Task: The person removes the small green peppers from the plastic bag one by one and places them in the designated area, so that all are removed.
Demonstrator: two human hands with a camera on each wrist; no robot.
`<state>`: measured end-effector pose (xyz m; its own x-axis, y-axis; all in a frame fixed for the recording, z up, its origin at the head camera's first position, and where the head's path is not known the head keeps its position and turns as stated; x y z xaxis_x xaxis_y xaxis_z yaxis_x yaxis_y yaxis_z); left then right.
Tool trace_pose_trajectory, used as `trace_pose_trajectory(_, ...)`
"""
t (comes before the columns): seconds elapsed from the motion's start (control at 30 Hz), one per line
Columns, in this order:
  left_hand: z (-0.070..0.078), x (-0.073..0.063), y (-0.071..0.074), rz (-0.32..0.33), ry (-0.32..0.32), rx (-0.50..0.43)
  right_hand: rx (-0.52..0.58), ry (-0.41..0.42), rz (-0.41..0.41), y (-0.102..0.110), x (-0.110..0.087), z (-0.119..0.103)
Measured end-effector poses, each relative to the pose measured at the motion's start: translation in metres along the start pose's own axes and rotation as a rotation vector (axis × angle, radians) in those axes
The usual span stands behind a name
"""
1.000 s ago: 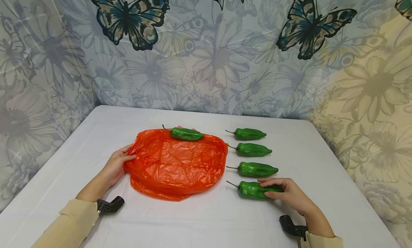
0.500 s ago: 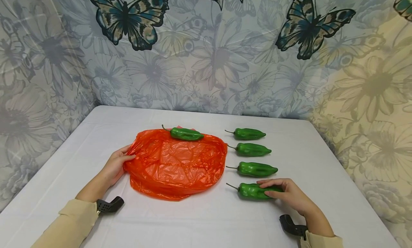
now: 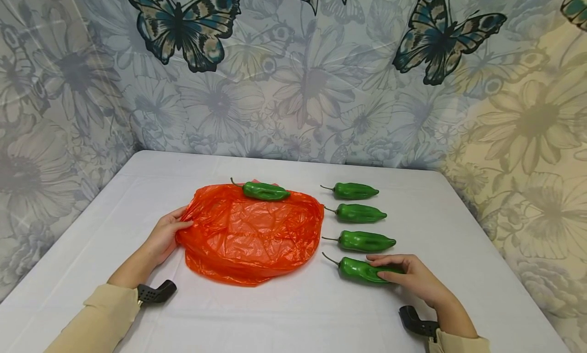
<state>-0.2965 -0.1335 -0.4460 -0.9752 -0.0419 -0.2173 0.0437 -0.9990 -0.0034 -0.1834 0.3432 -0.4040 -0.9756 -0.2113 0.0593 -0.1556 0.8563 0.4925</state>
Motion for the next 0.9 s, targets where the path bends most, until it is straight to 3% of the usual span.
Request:
trace_pose_trajectory(0.4,-0.0005,0.0010,0.0008,0.003,-0.003,-0.013,-0.050,0.019,0.002,-0.0030,0.0008,-0.0022)
trace_pose_trajectory(0.67,-0.0007,0.0008,0.0009,0.001,0.001,-0.010,-0.020,0.001,-0.066,-0.0027,-0.0026,-0.0008)
trace_pose_trajectory(0.9,0.0003,-0.0001,-0.0004,-0.003,-0.004,-0.006,0.035,0.057,-0.113,-0.0066,-0.0053,-0.0055)
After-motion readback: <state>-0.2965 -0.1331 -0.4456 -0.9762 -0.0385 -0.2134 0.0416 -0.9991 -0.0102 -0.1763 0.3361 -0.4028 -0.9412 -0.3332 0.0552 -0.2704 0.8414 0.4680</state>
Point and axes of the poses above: each hand's wrist, its own x-axis towards the middle knuckle, its own y-axis out of the back of the hand, z = x × y, the point moved 9 cm from there along x, towards the middle knuckle, and after that the axes turned 13 degrees about z, right-handed, at the moved point
